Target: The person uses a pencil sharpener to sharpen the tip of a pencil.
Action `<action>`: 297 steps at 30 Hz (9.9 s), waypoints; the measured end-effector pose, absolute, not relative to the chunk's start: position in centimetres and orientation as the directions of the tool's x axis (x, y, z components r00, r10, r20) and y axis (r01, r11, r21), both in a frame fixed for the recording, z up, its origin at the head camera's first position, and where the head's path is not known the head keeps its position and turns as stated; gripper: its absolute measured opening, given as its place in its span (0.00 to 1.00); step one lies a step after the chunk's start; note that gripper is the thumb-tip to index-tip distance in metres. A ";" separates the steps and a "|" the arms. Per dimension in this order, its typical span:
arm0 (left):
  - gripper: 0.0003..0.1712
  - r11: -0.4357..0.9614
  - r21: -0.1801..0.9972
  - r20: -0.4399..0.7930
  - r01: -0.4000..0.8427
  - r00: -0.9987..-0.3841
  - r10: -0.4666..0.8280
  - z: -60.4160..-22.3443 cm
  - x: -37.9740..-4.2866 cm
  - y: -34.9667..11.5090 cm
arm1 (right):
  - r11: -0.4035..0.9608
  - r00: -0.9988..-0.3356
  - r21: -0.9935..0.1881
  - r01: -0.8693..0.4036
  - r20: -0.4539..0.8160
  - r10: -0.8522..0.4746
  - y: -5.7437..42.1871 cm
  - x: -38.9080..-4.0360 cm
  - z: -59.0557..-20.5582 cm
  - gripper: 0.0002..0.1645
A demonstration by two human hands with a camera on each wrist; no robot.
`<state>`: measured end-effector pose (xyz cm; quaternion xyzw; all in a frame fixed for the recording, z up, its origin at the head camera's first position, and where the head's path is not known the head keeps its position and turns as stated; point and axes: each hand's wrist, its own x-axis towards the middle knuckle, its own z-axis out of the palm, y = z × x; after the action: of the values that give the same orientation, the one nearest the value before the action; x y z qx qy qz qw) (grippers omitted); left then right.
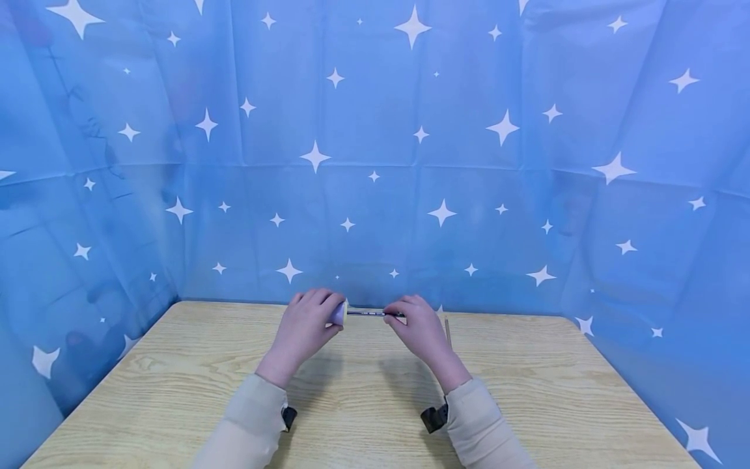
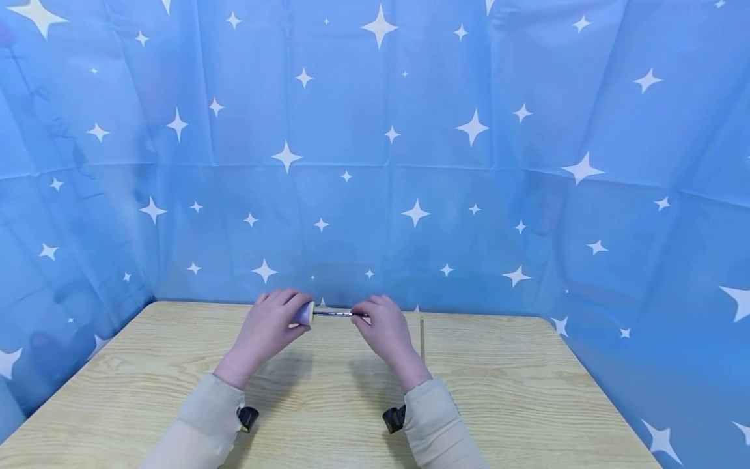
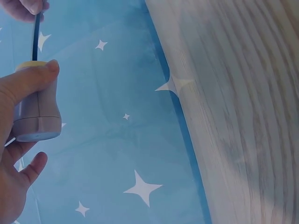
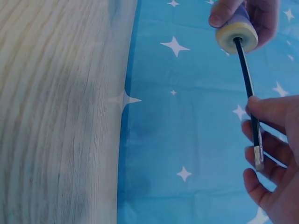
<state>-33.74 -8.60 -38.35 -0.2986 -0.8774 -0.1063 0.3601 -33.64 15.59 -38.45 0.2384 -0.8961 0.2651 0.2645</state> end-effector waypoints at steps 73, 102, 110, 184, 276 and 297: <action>0.28 0.801 -0.003 0.714 0.599 -0.560 0.421 -38.7 -34.6 -9.8 | 0.628 -0.855 -0.606 -0.489 0.474 -0.208 18.0 -35.0 -39.0 0.10; 0.28 0.792 0.022 0.729 0.611 -0.552 0.406 -38.4 -34.5 -9.7 | 0.516 -0.923 -0.766 -0.383 0.334 -0.189 18.5 -35.3 -39.1 0.15; 0.28 0.789 0.026 0.729 0.614 -0.552 0.405 -38.4 -34.4 -9.6 | 0.482 -0.933 -0.800 -0.358 0.320 -0.162 18.4 -35.4 -39.2 0.17; 0.27 0.783 0.020 0.783 0.622 -0.497 0.375 -38.3 -34.8 -10.1 | 0.349 -0.946 -0.880 -0.323 0.305 -0.106 18.6 -35.4 -38.7 0.13; 0.26 0.795 -0.020 0.782 0.606 -0.486 0.390 -38.3 -34.5 -9.8 | 0.258 -0.963 -0.933 -0.249 0.266 0.031 17.2 -35.5 -39.4 0.23; 0.26 0.796 -0.017 0.770 0.605 -0.500 0.396 -38.3 -34.6 -9.6 | 0.256 -0.987 -0.955 -0.152 0.159 0.006 17.4 -35.5 -39.5 0.32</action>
<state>-34.57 -9.57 -38.31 -0.2921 -0.8564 -0.1284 0.4060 -35.54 17.36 -39.51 0.0462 -0.7899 0.6080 0.0651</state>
